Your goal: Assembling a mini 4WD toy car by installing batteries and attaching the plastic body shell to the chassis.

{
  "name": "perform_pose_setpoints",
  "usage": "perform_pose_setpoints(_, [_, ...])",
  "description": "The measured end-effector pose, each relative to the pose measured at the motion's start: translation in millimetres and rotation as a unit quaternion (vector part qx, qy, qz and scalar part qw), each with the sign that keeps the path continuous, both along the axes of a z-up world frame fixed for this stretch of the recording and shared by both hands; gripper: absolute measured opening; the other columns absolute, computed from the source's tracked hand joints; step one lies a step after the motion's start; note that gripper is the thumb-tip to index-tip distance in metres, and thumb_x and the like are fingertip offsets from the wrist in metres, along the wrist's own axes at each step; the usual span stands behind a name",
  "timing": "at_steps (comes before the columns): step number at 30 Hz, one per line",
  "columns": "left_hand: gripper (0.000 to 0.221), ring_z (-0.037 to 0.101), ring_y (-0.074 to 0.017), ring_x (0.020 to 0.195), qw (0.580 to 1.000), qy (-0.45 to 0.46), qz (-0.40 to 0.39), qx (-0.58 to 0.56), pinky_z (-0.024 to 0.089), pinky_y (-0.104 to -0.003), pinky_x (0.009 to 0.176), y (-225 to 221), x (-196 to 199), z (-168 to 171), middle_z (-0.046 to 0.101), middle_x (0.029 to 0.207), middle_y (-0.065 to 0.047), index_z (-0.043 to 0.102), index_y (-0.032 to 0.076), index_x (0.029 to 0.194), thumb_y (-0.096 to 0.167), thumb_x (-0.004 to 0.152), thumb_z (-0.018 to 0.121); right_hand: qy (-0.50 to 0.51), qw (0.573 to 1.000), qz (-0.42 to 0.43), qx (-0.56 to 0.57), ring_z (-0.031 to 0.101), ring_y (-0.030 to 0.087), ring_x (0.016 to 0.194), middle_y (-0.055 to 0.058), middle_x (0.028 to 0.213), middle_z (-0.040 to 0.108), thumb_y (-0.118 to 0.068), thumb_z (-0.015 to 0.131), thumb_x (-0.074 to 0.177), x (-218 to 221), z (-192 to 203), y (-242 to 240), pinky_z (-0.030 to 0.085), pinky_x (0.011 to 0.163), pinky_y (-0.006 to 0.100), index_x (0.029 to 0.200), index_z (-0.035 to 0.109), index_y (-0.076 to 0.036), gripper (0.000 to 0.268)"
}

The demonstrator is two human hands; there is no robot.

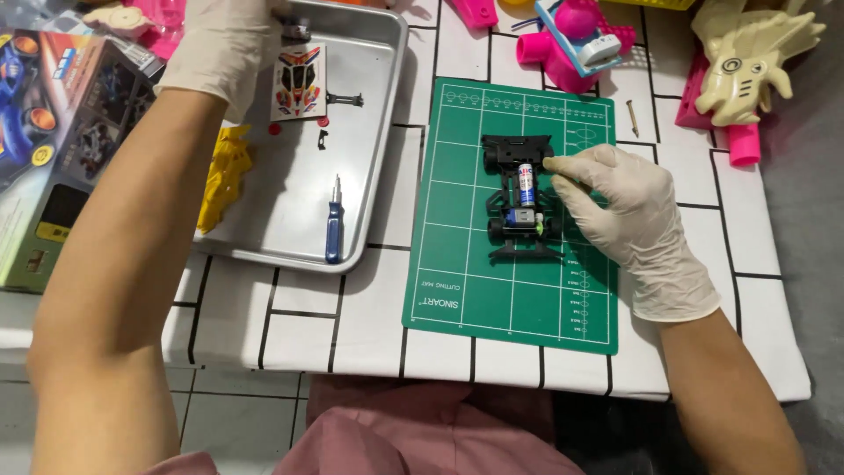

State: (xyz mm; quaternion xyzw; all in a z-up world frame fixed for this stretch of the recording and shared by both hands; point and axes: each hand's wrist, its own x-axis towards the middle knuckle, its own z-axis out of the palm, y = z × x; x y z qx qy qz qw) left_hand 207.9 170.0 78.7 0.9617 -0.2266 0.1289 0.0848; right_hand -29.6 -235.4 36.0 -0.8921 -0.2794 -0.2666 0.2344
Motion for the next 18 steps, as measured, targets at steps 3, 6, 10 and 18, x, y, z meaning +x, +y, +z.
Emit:
perform_pose_setpoints(3, [0.012,0.068,-0.0266,0.063,0.992,-0.087,0.013,0.090,0.054,-0.041,0.052,25,45,-61,0.068,0.077,-0.001,0.076,0.023,0.097,0.019,0.087,0.071,0.013,1.000,-0.018,-0.003,0.071,0.025,0.086,0.015,0.102,0.075,-0.002,0.077,0.099,1,2,-1,0.058,0.075,0.035,0.116,0.078,-0.002,0.016])
perform_pose_setpoints(6, [0.011,0.068,-0.0295,0.062,0.978,-0.141,0.022,0.153,0.055,-0.042,0.049,34,76,-102,0.067,0.071,0.000,0.077,0.024,0.092,0.017,0.084,0.075,0.029,0.999,-0.024,-0.004,0.072,0.027,0.089,0.015,0.104,0.075,-0.002,0.075,0.100,0,6,1,0.058,0.078,0.035,0.116,0.077,-0.002,0.017])
perform_pose_setpoints(10, [0.002,0.070,-0.0250,0.066,0.968,-0.187,-0.010,0.168,0.057,-0.038,0.057,33,74,-104,0.069,0.072,0.002,0.079,0.025,0.094,0.024,0.093,0.080,0.022,1.000,-0.014,0.002,0.071,0.027,0.088,0.016,0.103,0.075,0.000,0.075,0.100,-1,8,0,0.058,0.078,0.036,0.117,0.077,0.000,0.017])
perform_pose_setpoints(18, [0.014,0.067,-0.0168,0.069,0.915,-0.305,-0.016,0.264,0.050,-0.029,0.056,43,81,-111,0.065,0.075,0.008,0.071,0.031,0.082,0.023,0.072,0.075,0.007,1.000,-0.024,0.000,0.072,0.027,0.088,0.015,0.102,0.075,0.000,0.075,0.100,0,10,-1,0.059,0.077,0.036,0.116,0.078,-0.001,0.016])
